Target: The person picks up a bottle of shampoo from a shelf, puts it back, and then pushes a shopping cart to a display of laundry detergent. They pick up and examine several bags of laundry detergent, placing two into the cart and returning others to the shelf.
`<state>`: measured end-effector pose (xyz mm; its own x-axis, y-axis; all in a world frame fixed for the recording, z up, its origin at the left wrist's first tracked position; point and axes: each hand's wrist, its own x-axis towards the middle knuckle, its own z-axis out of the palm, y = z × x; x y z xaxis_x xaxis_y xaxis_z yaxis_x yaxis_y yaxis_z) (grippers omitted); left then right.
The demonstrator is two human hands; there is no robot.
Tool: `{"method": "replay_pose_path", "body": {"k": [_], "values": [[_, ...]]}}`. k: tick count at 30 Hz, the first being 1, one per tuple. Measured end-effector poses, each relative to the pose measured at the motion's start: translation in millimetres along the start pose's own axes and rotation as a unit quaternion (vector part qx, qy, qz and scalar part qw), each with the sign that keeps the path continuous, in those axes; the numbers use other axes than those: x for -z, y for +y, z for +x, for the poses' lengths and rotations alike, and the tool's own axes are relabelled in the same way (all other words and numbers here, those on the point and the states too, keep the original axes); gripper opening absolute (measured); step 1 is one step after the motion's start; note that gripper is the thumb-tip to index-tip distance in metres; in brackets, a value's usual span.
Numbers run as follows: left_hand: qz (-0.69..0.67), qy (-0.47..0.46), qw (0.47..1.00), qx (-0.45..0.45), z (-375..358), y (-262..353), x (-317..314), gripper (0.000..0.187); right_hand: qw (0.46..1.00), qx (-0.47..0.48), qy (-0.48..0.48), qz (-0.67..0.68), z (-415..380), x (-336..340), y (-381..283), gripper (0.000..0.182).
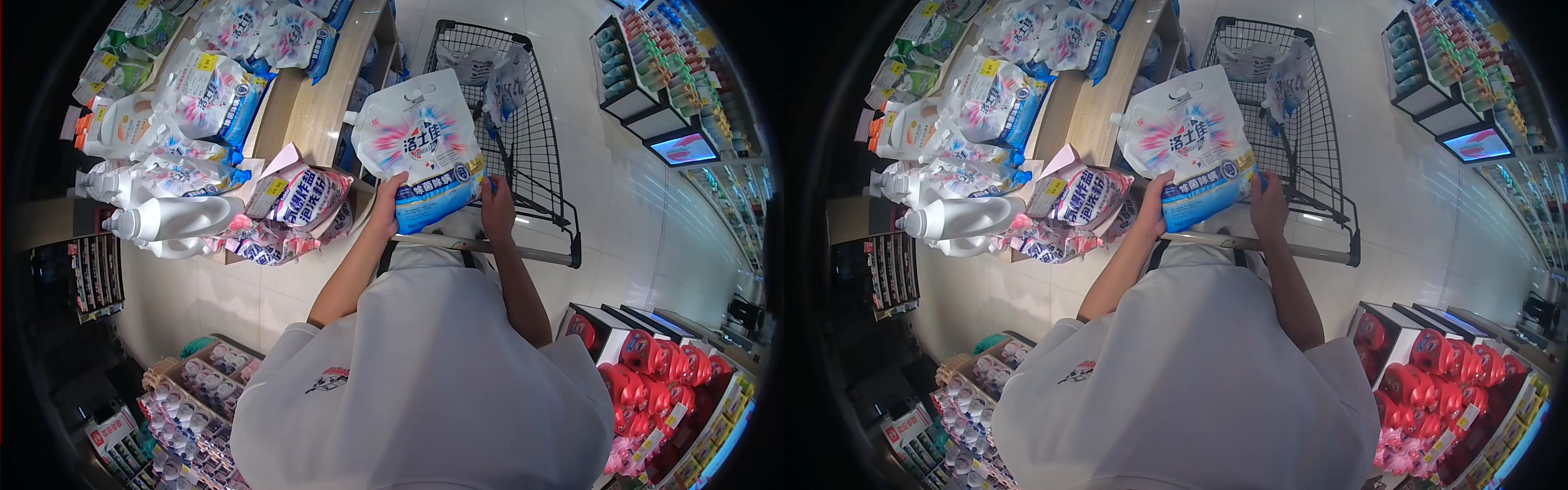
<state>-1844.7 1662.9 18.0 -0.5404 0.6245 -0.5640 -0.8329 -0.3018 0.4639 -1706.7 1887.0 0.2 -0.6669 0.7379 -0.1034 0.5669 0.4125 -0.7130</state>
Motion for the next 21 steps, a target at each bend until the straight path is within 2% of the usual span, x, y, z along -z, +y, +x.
{"method": "replay_pose_path", "body": {"k": [6,9,15,18,21], "values": [[-0.009,0.006,1.0,-0.009,0,0,-1,0.048,1.0,0.016,-0.02,0.001,-1,5,-3,0.05],[-0.007,0.01,1.0,-0.006,-2,1,-3,0.048,0.999,-0.037,-0.008,0.03,-4,10,-16,0.048],[-0.006,0.01,1.0,-0.01,-5,3,-9,0.047,0.999,0.037,0.001,0.01,0,2,1,0.047],[-0.009,0.008,1.0,-0.016,-6,3,-12,0.048,0.999,0.029,0.022,0.008,-1,0,-3,0.046],[-0.005,0.01,1.0,-0.01,-6,3,-11,0.048,0.999,-0.043,-0.01,0.025,-3,9,-15,0.049]]}}
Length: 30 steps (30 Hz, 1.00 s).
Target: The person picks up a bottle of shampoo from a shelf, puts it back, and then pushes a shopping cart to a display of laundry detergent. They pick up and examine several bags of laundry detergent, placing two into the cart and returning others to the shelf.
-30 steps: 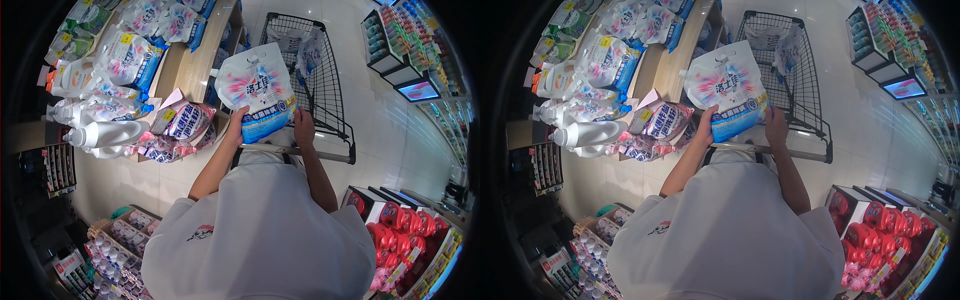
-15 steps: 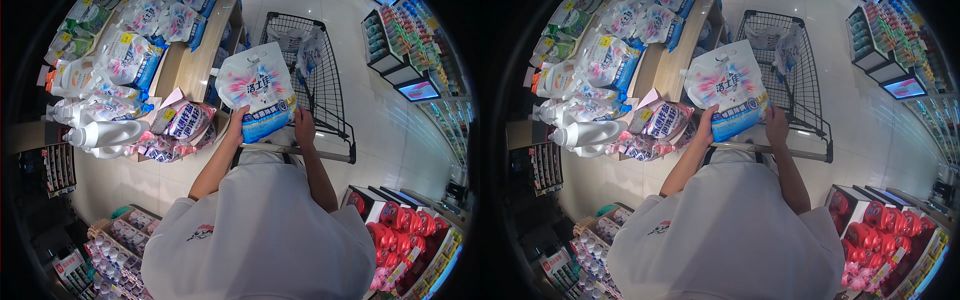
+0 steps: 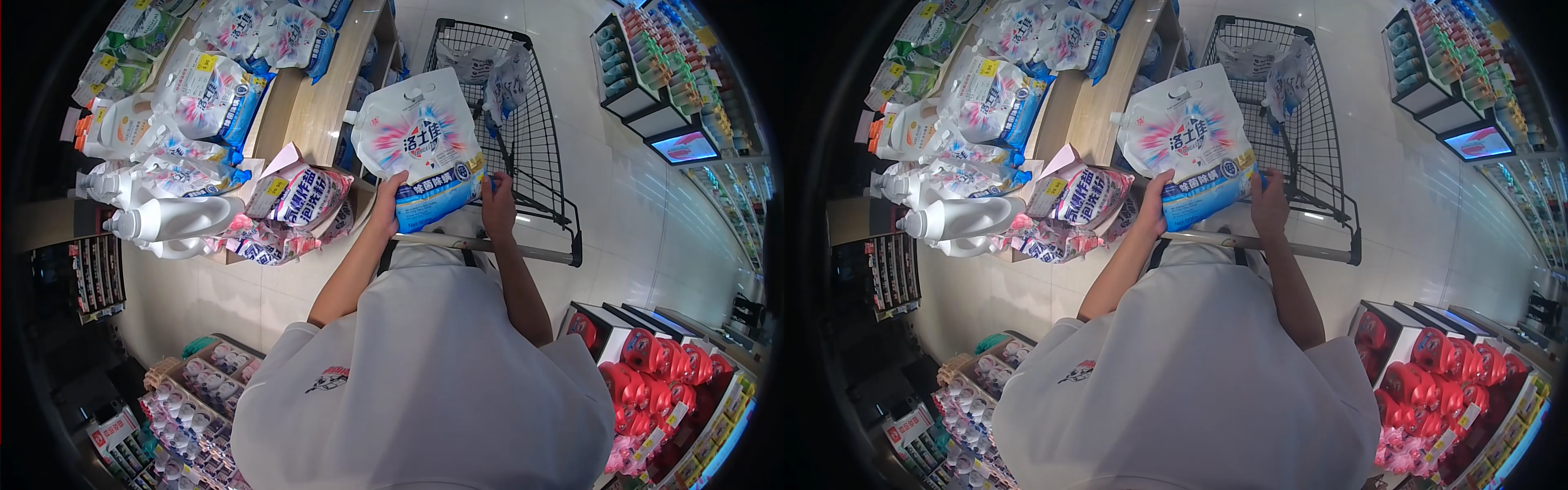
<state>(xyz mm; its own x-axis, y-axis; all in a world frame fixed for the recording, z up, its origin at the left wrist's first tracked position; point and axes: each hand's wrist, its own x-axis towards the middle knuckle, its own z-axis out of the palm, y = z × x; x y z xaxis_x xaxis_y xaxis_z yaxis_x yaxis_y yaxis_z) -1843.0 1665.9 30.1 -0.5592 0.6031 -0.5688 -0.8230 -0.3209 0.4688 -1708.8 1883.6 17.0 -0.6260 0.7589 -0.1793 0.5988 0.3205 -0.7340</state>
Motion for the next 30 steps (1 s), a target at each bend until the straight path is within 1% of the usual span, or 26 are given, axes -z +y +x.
{"method": "replay_pose_path", "body": {"k": [3,6,9,12,15,18,21,27,30], "values": [[0.003,0.004,1.0,0.007,1,-1,2,0.049,0.999,0.05,-0.004,-0.017,5,-5,13,0.05],[0.003,0.004,1.0,0.008,1,0,1,0.049,0.998,0.056,-0.018,-0.022,4,-2,13,0.05],[-0.002,-0.004,1.0,0.008,0,0,1,0.05,0.998,0.053,0.007,-0.024,1,-2,7,0.049],[0.0,-0.009,1.0,0.001,0,0,1,0.05,1.0,0.003,0.004,-0.001,1,-1,1,0.046],[0.006,-0.006,1.0,-0.008,-2,1,-2,0.05,0.999,0.048,0.006,-0.011,5,-6,13,0.044],[0.023,-0.005,1.0,-0.015,1,-1,1,0.053,0.998,0.062,0.007,-0.01,4,-6,14,0.043],[0.036,0.0,0.999,-0.014,3,-2,4,0.055,0.997,0.071,0.009,-0.008,4,-6,14,0.045],[0.031,0.006,0.999,-0.002,6,-3,8,0.054,0.998,0.058,-0.009,-0.019,4,-4,13,0.045],[0.033,0.004,0.999,-0.001,7,-3,10,0.055,0.996,0.075,0.031,-0.022,2,-6,9,0.046]]}}
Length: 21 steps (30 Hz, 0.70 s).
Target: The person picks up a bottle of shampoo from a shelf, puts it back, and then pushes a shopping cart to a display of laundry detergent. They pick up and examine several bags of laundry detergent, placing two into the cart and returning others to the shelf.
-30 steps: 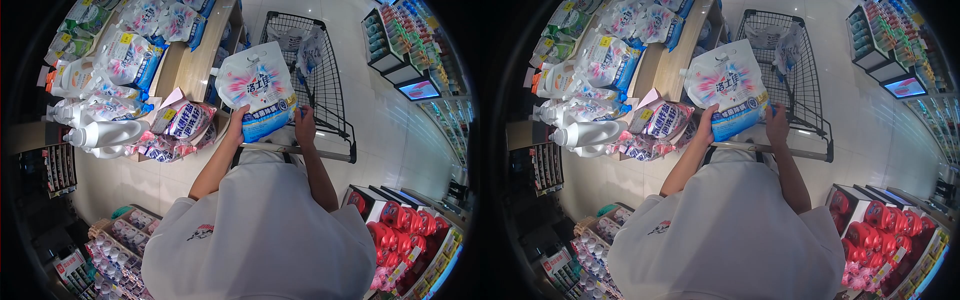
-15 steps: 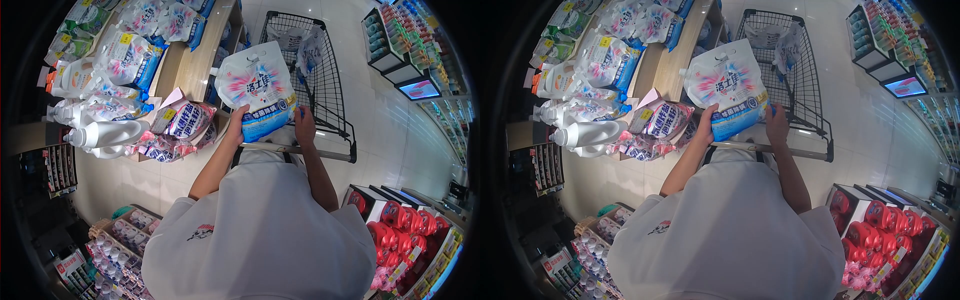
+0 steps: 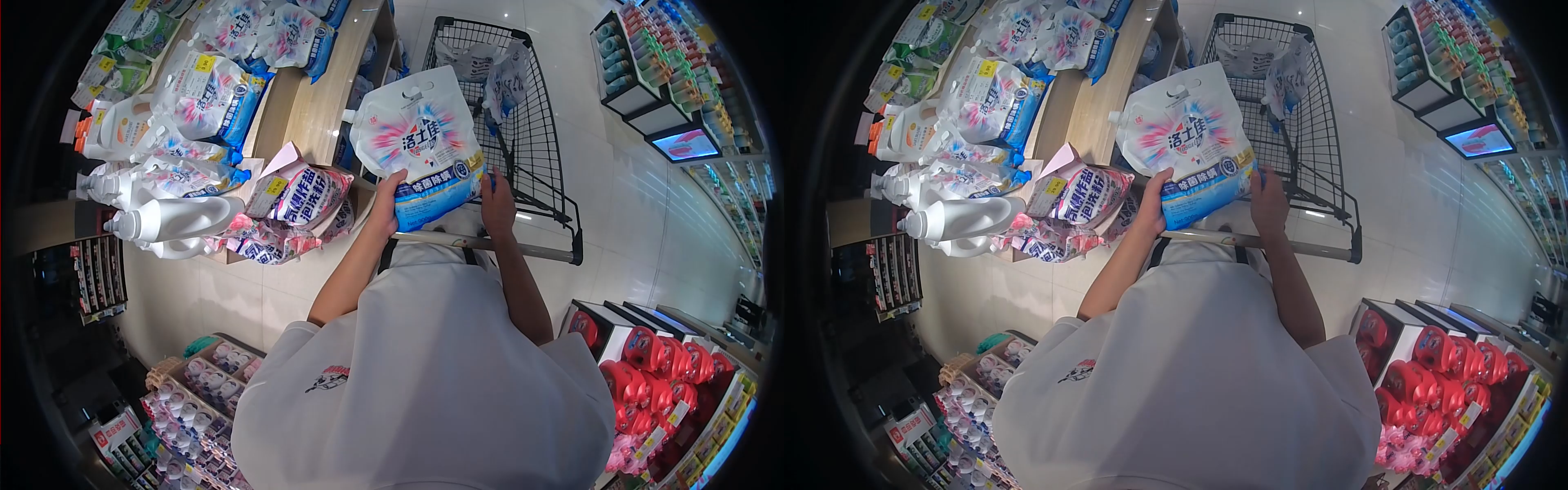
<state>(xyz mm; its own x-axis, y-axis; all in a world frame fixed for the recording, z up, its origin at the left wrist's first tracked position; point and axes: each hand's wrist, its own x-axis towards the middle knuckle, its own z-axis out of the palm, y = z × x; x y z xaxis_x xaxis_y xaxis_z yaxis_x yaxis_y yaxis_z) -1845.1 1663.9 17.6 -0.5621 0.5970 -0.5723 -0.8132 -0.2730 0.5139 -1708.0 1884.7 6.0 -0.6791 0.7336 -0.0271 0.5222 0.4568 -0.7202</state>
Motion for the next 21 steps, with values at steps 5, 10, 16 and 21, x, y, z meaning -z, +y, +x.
{"method": "replay_pose_path", "body": {"k": [5,10,16,21], "values": [[-0.002,-0.001,1.0,-0.001,1,-1,1,0.055,0.998,-0.039,-0.033,0.027,0,5,-3,0.045],[-0.009,0.0,1.0,-0.009,2,-2,1,0.054,1.0,0.009,-0.024,0.015,1,1,5,0.044],[-0.004,0.001,1.0,-0.007,-4,2,-5,0.052,0.998,-0.057,-0.025,0.016,0,6,-11,0.045],[-0.005,0.005,1.0,-0.012,-4,2,-6,0.051,1.0,0.01,-0.019,-0.002,3,-5,12,0.047]]}}
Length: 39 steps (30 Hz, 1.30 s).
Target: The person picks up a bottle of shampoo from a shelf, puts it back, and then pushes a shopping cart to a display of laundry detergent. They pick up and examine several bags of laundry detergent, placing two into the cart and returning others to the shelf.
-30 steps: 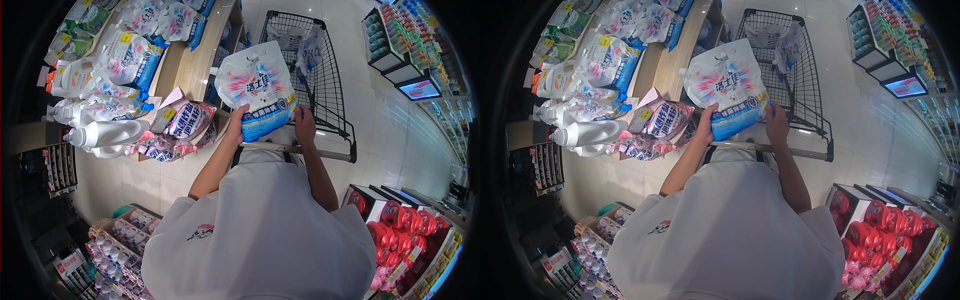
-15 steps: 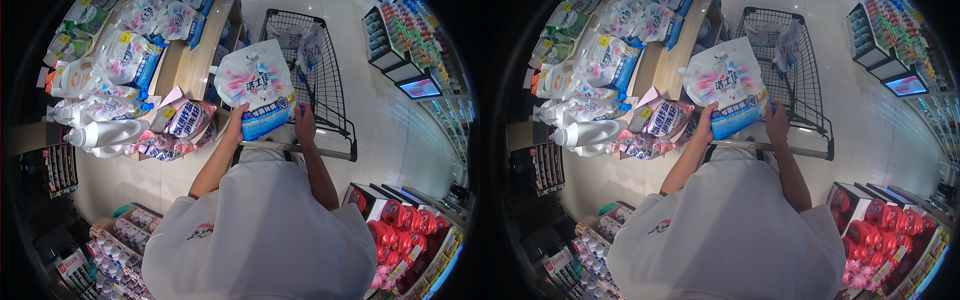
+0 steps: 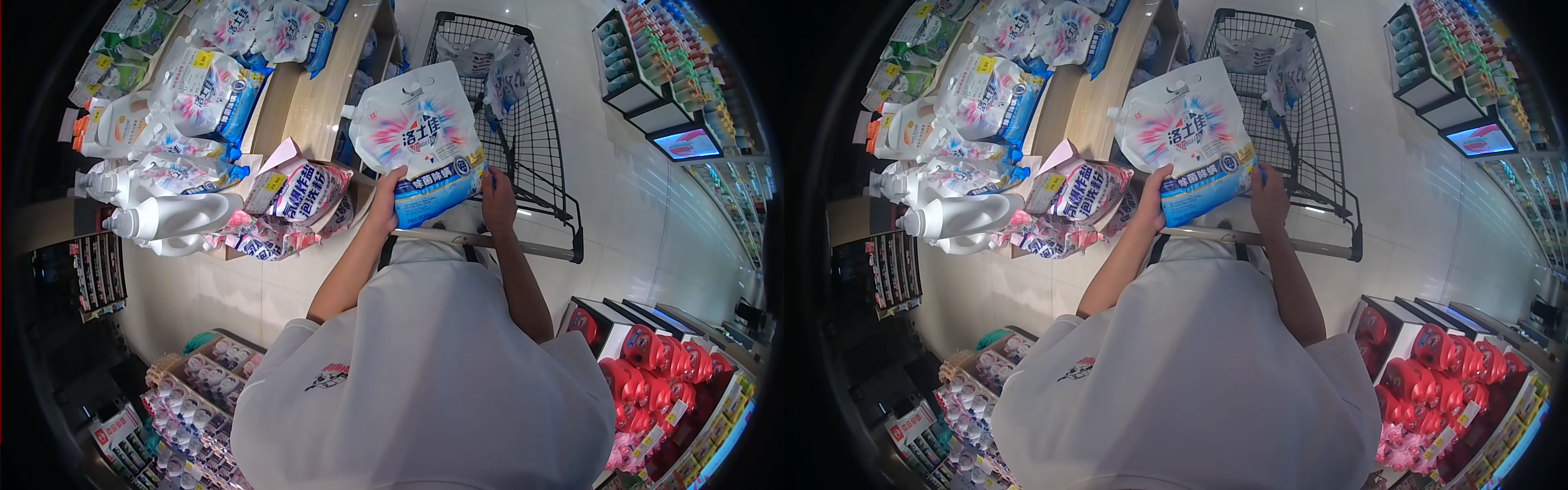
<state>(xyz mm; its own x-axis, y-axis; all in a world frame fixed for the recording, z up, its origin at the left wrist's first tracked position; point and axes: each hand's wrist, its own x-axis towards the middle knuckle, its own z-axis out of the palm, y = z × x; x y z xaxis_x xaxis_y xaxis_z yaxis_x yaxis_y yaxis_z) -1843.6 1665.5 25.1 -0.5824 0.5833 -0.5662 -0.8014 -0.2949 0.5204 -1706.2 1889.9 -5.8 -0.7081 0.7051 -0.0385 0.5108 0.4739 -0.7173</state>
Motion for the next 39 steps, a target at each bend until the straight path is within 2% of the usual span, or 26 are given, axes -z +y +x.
{"method": "replay_pose_path", "body": {"k": [3,6,12,27,36,39], "values": [[-0.004,-0.002,1.0,0.002,2,-1,2,0.051,1.0,0.002,-0.009,-0.002,-1,2,-1,0.047],[-0.002,-0.001,1.0,0.008,0,0,0,0.051,0.998,-0.054,0.007,0.024,-2,5,-13,0.045],[0.002,-0.006,1.0,0.005,2,-2,3,0.053,1.0,-0.01,-0.002,0.007,-2,4,-6,0.047],[0.008,0.002,1.0,-0.003,7,-5,8,0.055,1.0,-0.003,0.002,-0.016,-1,3,-5,0.045],[0.003,-0.004,1.0,0.002,-1,0,-3,0.054,0.999,-0.018,0.019,0.047,1,2,0,0.042],[0.004,-0.003,1.0,0.001,1,-1,0,0.054,0.996,-0.067,0.005,0.054,1,7,-6,0.04]]}}
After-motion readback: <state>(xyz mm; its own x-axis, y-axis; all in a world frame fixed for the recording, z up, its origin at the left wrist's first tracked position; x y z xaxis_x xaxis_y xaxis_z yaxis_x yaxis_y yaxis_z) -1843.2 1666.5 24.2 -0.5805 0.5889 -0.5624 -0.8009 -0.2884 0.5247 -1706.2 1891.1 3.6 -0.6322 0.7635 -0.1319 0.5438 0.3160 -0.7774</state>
